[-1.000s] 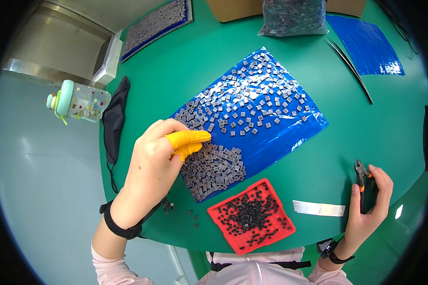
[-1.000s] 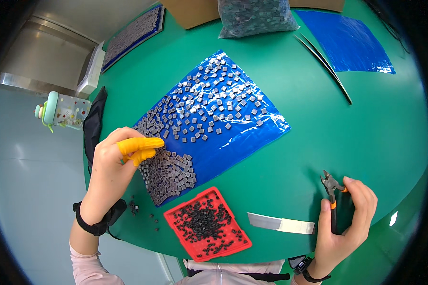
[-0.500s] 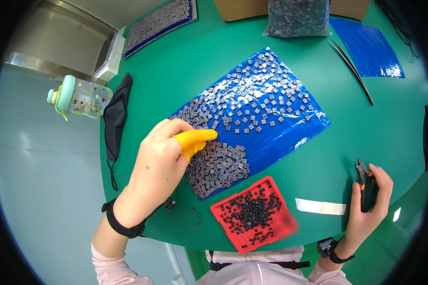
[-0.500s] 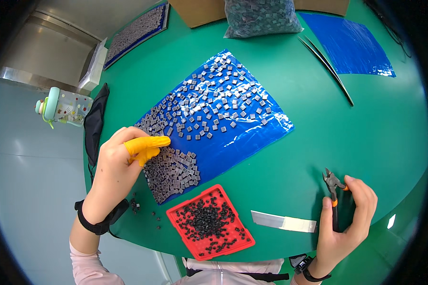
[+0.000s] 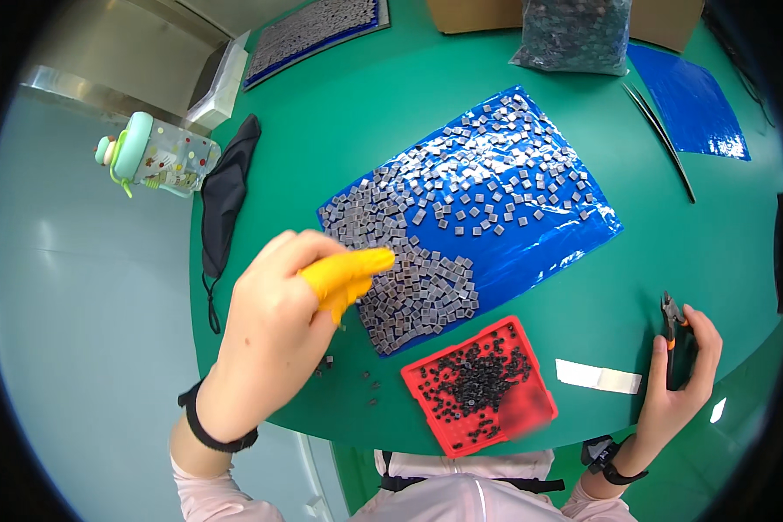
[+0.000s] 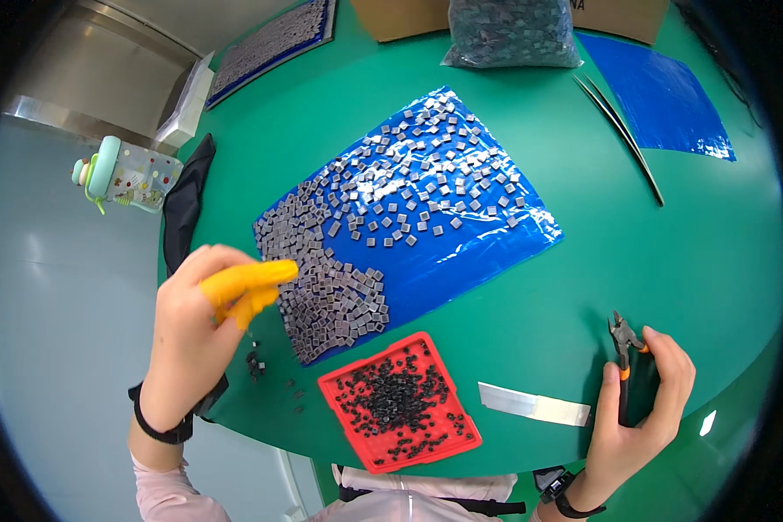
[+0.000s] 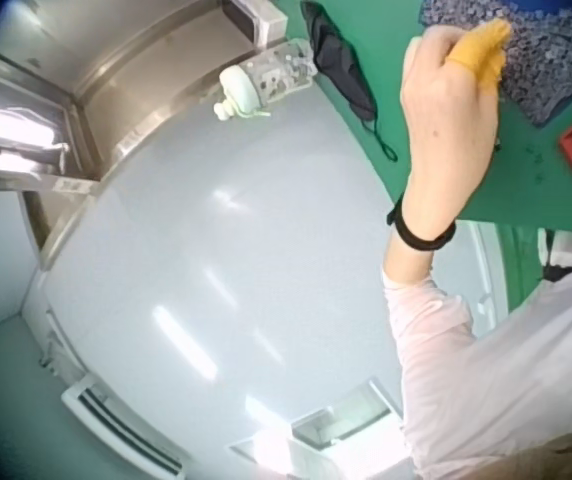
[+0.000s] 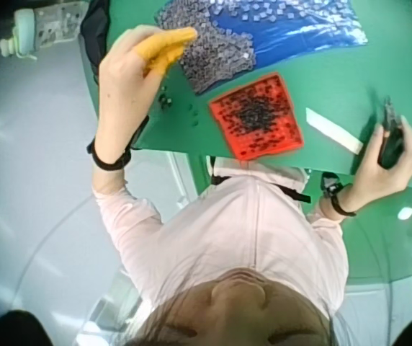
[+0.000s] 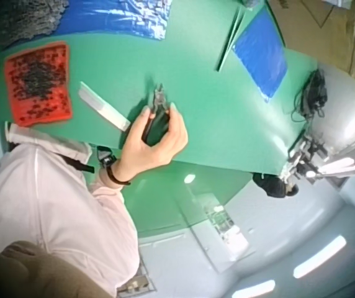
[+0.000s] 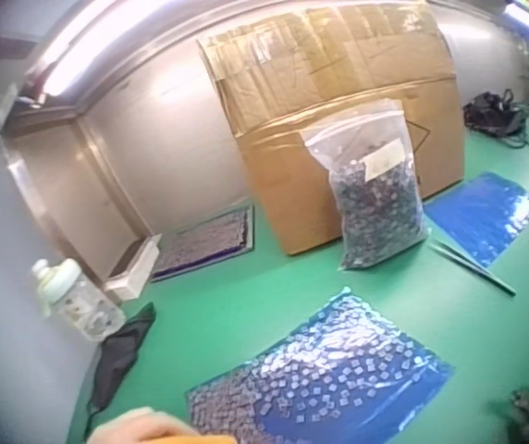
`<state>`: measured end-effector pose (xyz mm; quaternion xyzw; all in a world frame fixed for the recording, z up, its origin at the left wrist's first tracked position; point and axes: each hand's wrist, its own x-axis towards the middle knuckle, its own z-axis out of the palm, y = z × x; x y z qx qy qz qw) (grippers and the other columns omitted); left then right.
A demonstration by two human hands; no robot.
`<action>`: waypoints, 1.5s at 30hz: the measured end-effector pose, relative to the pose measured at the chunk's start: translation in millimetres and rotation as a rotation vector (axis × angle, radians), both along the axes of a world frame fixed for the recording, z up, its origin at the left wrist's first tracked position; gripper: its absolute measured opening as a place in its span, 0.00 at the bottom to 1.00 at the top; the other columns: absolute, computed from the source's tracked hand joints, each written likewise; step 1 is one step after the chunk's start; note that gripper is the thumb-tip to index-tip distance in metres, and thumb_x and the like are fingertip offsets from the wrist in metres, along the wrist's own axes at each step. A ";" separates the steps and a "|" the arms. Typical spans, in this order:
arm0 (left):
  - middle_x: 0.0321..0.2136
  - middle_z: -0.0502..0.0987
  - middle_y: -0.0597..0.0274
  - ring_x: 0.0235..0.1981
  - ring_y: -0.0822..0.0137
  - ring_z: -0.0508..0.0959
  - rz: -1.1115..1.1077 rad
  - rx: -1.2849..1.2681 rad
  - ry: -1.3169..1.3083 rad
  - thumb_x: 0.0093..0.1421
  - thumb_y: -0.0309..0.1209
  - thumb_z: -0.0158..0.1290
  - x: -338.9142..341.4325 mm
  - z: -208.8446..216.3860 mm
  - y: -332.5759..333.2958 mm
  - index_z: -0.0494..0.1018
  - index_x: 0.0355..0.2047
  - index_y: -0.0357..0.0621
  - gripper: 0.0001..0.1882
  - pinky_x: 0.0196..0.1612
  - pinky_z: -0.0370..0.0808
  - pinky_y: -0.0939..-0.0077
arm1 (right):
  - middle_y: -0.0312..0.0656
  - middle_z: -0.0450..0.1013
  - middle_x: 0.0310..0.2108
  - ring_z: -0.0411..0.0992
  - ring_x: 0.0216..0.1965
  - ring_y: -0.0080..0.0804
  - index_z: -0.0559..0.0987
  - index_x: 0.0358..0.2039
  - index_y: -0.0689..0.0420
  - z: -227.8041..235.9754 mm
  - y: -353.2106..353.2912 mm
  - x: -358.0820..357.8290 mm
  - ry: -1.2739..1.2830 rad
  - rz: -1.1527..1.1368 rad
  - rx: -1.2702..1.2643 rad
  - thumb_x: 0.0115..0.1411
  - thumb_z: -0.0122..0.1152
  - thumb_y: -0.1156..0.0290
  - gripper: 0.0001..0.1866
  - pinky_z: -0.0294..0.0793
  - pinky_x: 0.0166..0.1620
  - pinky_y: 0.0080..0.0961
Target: The person picks small black components from a red tray and places them onto a blue sheet on the table. They use pliers to manipulate the components, occasionally picking them up and placing them back down.
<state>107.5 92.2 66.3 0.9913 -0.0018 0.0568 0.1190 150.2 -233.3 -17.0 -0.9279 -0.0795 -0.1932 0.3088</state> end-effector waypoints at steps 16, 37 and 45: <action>0.29 0.76 0.61 0.25 0.70 0.76 0.610 -0.430 -0.023 0.47 0.18 0.61 -99.3 -42.0 -48.0 0.79 0.36 0.38 0.14 0.26 0.72 0.82 | 0.45 0.70 0.43 0.68 0.46 0.39 0.74 0.44 0.62 -3.9 1.0 -0.7 0.005 0.005 -0.036 0.48 0.59 0.84 0.20 0.65 0.52 0.31; 0.24 0.75 0.61 0.21 0.73 0.73 0.869 -0.347 -0.190 0.45 0.18 0.62 -111.2 -49.1 -35.2 0.79 0.31 0.36 0.10 0.25 0.69 0.82 | 0.45 0.70 0.43 0.69 0.46 0.38 0.74 0.43 0.62 -0.7 3.4 -0.9 -0.016 0.003 -0.046 0.48 0.60 0.84 0.19 0.66 0.50 0.30; 0.22 0.74 0.62 0.21 0.76 0.70 0.879 -0.263 -0.136 0.46 0.16 0.60 -105.8 -39.7 -39.0 0.79 0.30 0.34 0.08 0.23 0.65 0.84 | 0.45 0.72 0.41 0.69 0.44 0.40 0.75 0.41 0.62 1.6 6.1 -0.7 -0.061 0.013 -0.072 0.45 0.61 0.85 0.19 0.68 0.48 0.32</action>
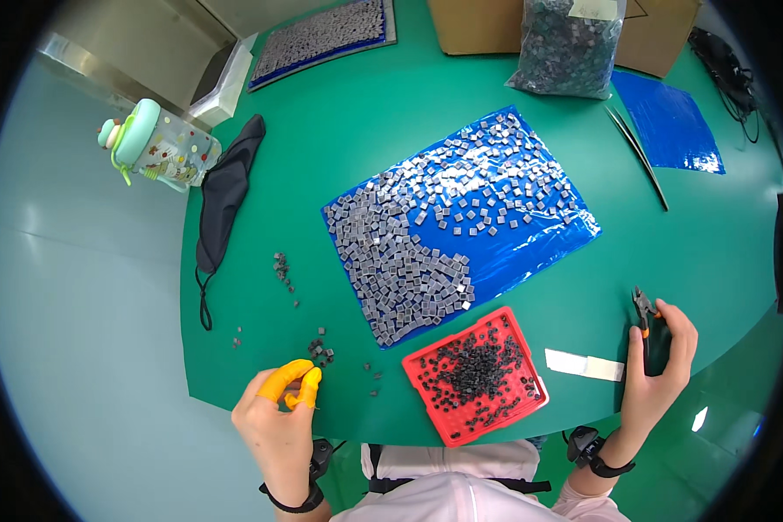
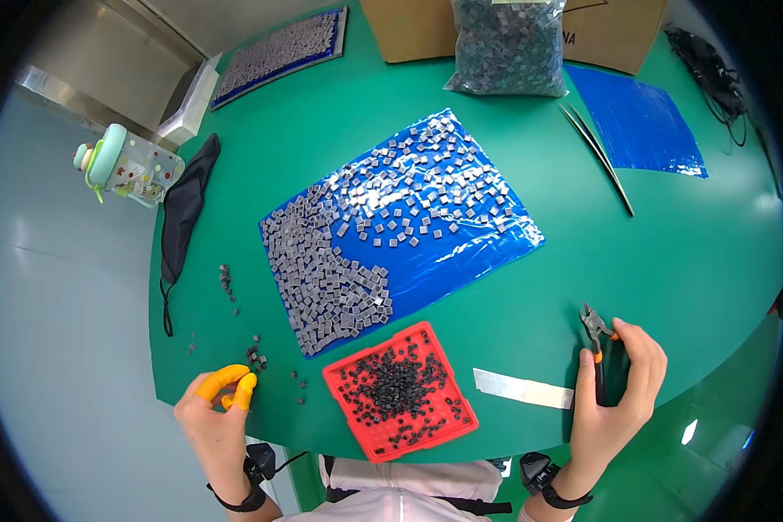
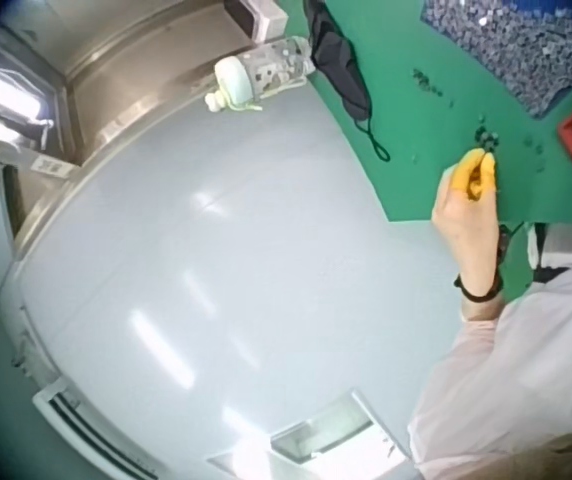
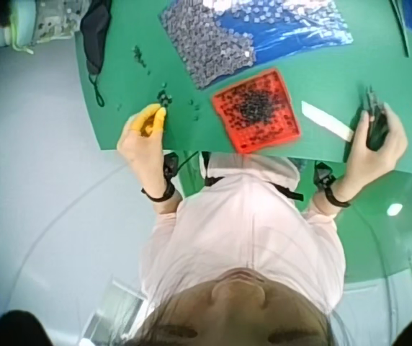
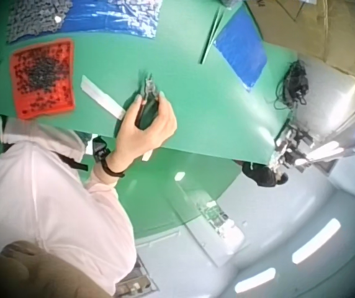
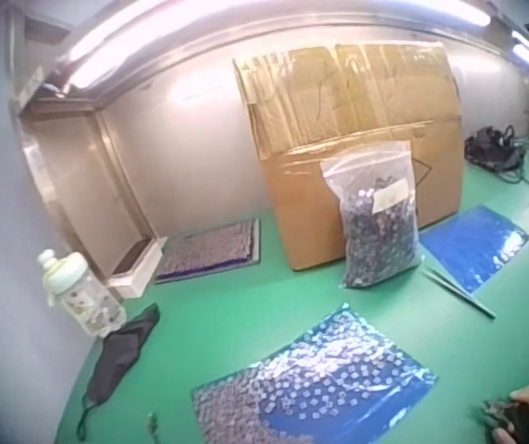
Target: The person picks small black components from a red tray and places them onto a blue sheet on the table. They use pliers to manipulate the components, occasionally picking them up and placing them back down.
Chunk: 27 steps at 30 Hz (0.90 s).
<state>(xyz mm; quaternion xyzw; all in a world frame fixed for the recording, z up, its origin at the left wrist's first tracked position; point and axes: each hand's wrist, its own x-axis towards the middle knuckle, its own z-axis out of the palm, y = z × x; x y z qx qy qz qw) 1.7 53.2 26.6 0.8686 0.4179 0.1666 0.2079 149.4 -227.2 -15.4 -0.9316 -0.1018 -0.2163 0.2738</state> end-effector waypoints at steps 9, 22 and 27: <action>0.27 0.79 0.60 0.26 0.74 0.78 -0.042 -0.180 -0.351 0.47 0.16 0.61 -11.7 -13.2 -13.7 0.77 0.31 0.32 0.09 0.27 0.72 0.87 | 0.44 0.72 0.41 0.70 0.43 0.41 0.75 0.41 0.61 -0.9 -3.5 -3.7 -0.043 0.051 0.068 0.42 0.61 0.85 0.21 0.70 0.46 0.32; 0.31 0.80 0.49 0.31 0.65 0.81 -0.486 -1.244 -0.789 0.48 0.14 0.60 18.2 -28.9 -58.1 0.77 0.33 0.27 0.09 0.37 0.79 0.76 | 0.41 0.74 0.34 0.69 0.36 0.39 0.78 0.35 0.57 32.3 39.0 -44.4 0.170 0.606 0.229 0.34 0.70 0.67 0.23 0.68 0.40 0.35; 0.31 0.81 0.49 0.30 0.64 0.82 -0.557 -1.191 -0.714 0.49 0.15 0.60 16.8 -36.9 -61.9 0.77 0.32 0.28 0.08 0.36 0.80 0.76 | 0.39 0.74 0.35 0.69 0.36 0.37 0.78 0.36 0.56 34.6 41.1 -47.5 0.183 0.625 0.166 0.33 0.71 0.69 0.24 0.68 0.40 0.31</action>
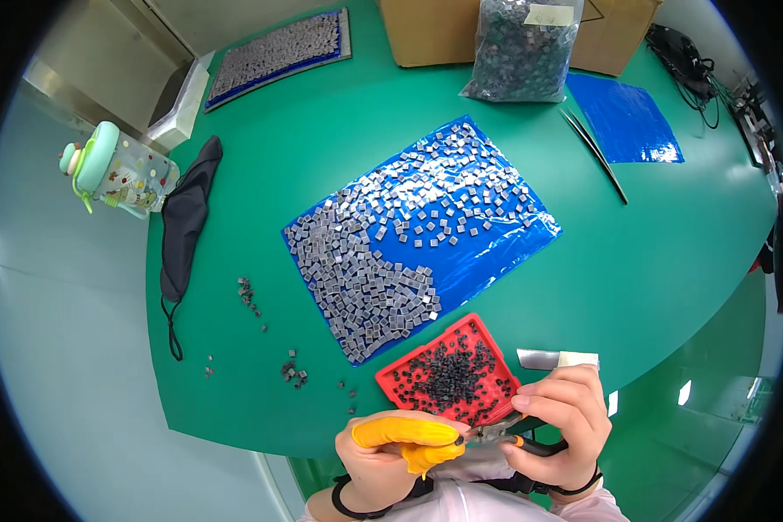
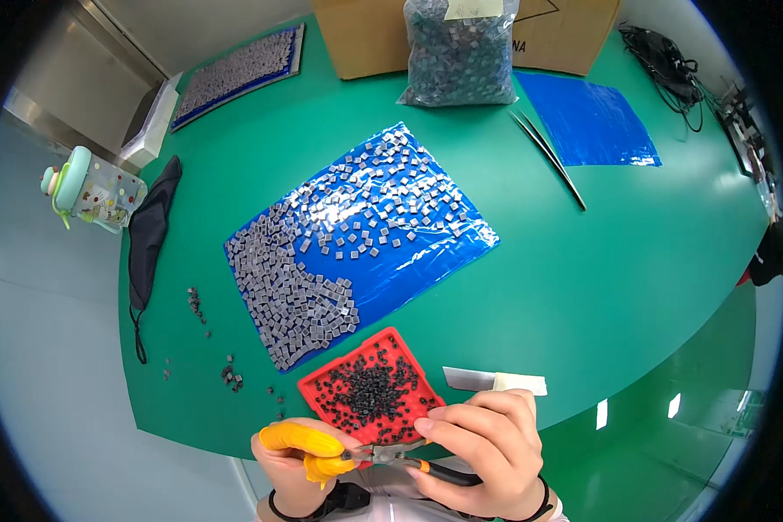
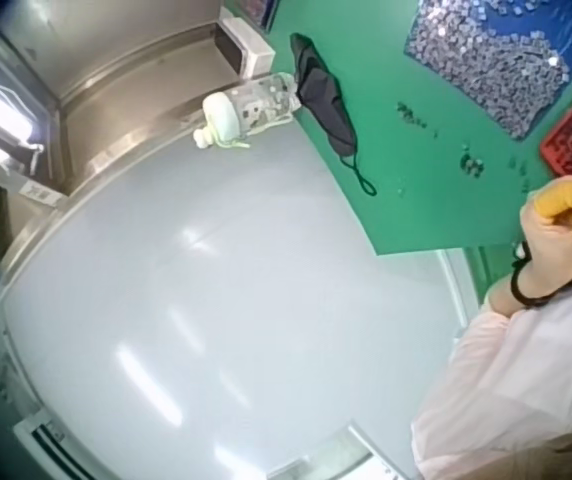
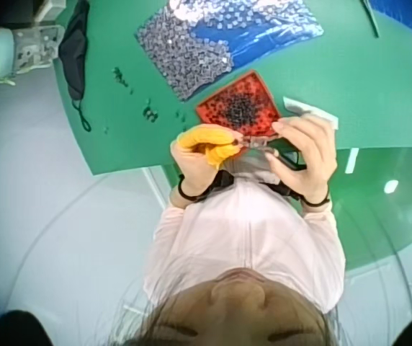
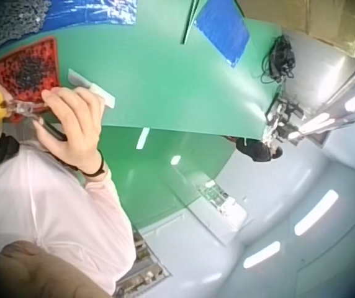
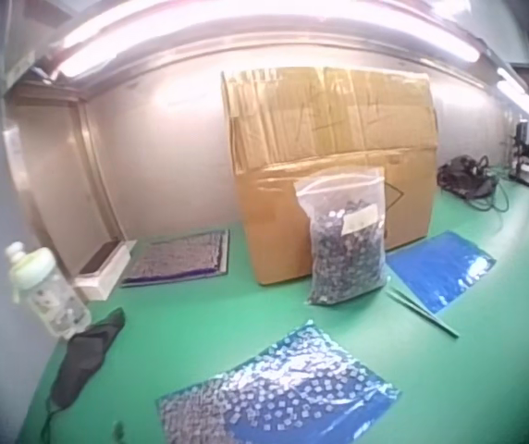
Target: The person picks small black components from a red tray and places them onto a blue sheet on the table. They use pliers to manipulate the components, occasionally picking them up and placing them back down.
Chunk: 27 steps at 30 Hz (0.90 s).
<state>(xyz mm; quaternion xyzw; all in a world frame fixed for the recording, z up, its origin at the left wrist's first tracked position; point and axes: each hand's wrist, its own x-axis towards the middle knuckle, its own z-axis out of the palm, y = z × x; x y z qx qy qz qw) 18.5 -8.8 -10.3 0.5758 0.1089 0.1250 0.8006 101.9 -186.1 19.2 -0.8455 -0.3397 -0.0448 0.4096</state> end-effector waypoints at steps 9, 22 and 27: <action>0.31 0.81 0.51 0.31 0.67 0.82 -0.085 0.207 0.077 0.47 0.13 0.60 0.3 13.8 10.6 0.78 0.31 0.29 0.09 0.35 0.79 0.79 | 0.39 0.76 0.34 0.69 0.34 0.36 0.78 0.35 0.58 -1.7 2.6 1.8 0.038 0.029 0.028 0.33 0.71 0.70 0.24 0.68 0.39 0.30; 0.31 0.81 0.52 0.30 0.68 0.81 -0.099 0.210 0.029 0.48 0.11 0.57 -3.2 12.6 12.2 0.77 0.34 0.28 0.11 0.34 0.79 0.80 | 0.38 0.76 0.33 0.69 0.34 0.35 0.78 0.35 0.57 0.2 0.6 -1.3 0.052 0.040 0.031 0.32 0.73 0.70 0.24 0.68 0.38 0.30; 0.34 0.81 0.53 0.31 0.69 0.81 0.036 0.123 0.021 0.46 0.13 0.60 2.6 24.1 2.1 0.78 0.35 0.30 0.13 0.34 0.78 0.82 | 0.38 0.76 0.32 0.69 0.32 0.35 0.78 0.35 0.57 2.2 0.1 -2.1 0.014 0.035 0.036 0.32 0.73 0.70 0.24 0.67 0.36 0.30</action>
